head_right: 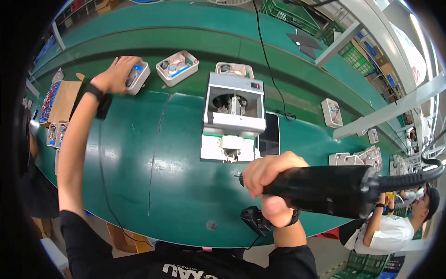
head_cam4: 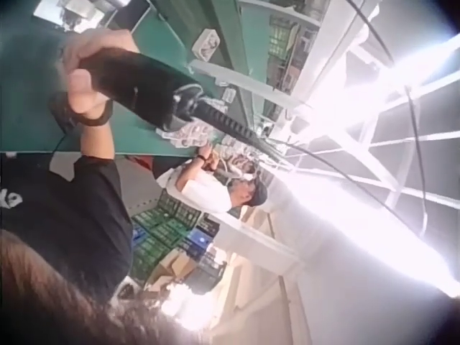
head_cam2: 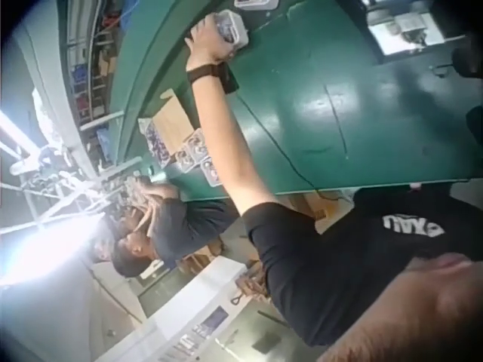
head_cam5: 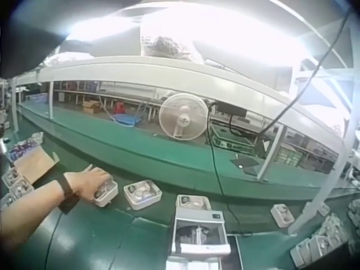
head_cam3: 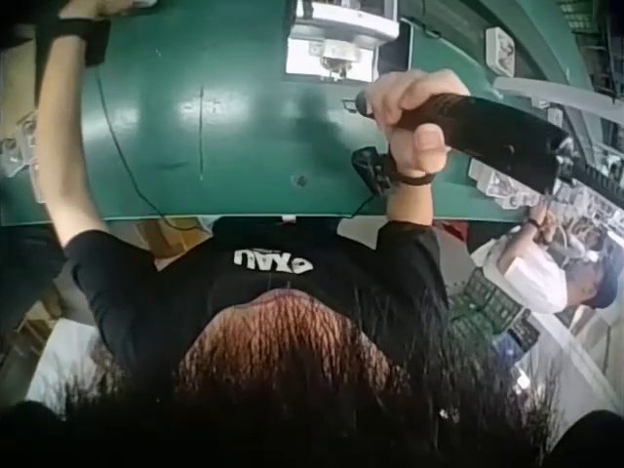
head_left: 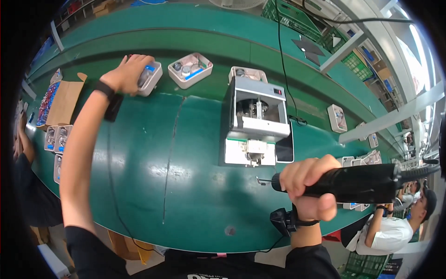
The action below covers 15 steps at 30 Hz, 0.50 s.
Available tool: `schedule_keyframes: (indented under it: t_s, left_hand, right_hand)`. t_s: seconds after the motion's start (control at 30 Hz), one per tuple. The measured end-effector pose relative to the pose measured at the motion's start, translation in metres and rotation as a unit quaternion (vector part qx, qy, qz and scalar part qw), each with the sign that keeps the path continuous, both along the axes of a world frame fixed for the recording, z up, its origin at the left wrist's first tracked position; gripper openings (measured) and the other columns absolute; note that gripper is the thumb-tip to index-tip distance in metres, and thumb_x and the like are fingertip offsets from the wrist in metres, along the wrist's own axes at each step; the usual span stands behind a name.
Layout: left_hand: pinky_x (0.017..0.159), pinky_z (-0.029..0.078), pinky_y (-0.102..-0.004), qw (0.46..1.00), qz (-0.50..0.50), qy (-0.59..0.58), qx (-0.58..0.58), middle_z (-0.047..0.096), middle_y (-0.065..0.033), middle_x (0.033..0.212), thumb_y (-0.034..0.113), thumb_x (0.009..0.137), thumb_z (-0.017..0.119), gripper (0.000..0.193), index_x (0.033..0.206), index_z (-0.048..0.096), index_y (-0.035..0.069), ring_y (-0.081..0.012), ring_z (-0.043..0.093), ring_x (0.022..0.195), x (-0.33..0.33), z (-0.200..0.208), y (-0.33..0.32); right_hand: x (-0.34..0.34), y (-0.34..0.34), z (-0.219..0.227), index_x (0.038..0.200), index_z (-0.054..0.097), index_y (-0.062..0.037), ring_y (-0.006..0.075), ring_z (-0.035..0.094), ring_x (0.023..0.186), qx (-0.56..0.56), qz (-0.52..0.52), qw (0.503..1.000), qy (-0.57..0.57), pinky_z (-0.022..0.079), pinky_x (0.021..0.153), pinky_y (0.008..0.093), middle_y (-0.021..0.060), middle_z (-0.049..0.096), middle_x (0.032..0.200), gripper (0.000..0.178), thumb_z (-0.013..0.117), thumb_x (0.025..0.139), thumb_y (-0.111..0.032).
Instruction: Assembling components onto printed circuit boards using an electric screwdriver on a factory production line.
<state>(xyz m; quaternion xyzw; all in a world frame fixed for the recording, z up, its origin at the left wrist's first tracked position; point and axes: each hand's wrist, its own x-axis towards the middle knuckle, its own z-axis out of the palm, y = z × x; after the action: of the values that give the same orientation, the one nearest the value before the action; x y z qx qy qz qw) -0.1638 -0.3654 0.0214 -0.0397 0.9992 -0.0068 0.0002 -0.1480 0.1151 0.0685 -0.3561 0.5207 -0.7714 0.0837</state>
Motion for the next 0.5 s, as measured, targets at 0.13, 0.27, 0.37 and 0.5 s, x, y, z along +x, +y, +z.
schedule_keyframes:
  t_s: [0.13,0.27,0.37,0.5]
  left_hand:
    - [0.119,0.024,-0.0602,0.983,-0.185,0.004,-0.015,0.057,-0.0099,0.129,0.01,0.058,0.08,0.077,0.13,0.054,0.016,-0.0315,0.049,0.131,0.078,0.001,0.112]
    - [0.12,0.024,-0.06,0.954,-0.301,0.007,0.004,0.055,-0.0086,0.132,0.006,0.065,0.074,0.067,0.128,0.056,0.018,-0.0276,0.046,0.134,0.146,-0.025,0.219]
    - [0.12,0.022,-0.0618,0.946,-0.313,0.079,0.017,0.049,-0.0113,0.142,0.017,0.073,0.073,0.059,0.13,0.055,0.015,-0.0298,0.041,0.139,0.175,-0.036,0.259]
    - [0.119,0.02,-0.0635,0.969,-0.237,0.02,0.067,0.044,-0.0143,0.148,0.029,0.079,0.072,0.058,0.131,0.053,0.011,-0.0335,0.036,0.142,0.19,-0.015,0.257]
  right_hand:
    - [0.014,0.006,0.002,0.086,0.046,-0.0045,0.0165,0.048,0.047,-0.012,0.009,1.0,0.012,0.045,0.049,0.0336,0.0053,0.051,0.062,0.049,0.07,0.084,-0.048]
    - [0.031,-0.005,-0.002,0.089,0.051,-0.0048,0.0173,0.051,0.053,-0.072,0.063,0.994,-0.048,0.046,0.053,0.0328,0.0045,0.054,0.065,0.051,0.084,0.076,-0.041]
    - [0.043,-0.015,-0.009,0.089,0.051,-0.0046,0.0176,0.051,0.053,-0.068,0.068,0.994,-0.045,0.046,0.054,0.033,0.0046,0.054,0.065,0.05,0.082,0.077,-0.042]
    - [0.052,-0.02,-0.013,0.09,0.051,-0.0038,0.018,0.052,0.055,-0.075,0.088,0.991,-0.066,0.047,0.055,0.0334,0.0045,0.055,0.066,0.043,0.082,0.078,-0.032]
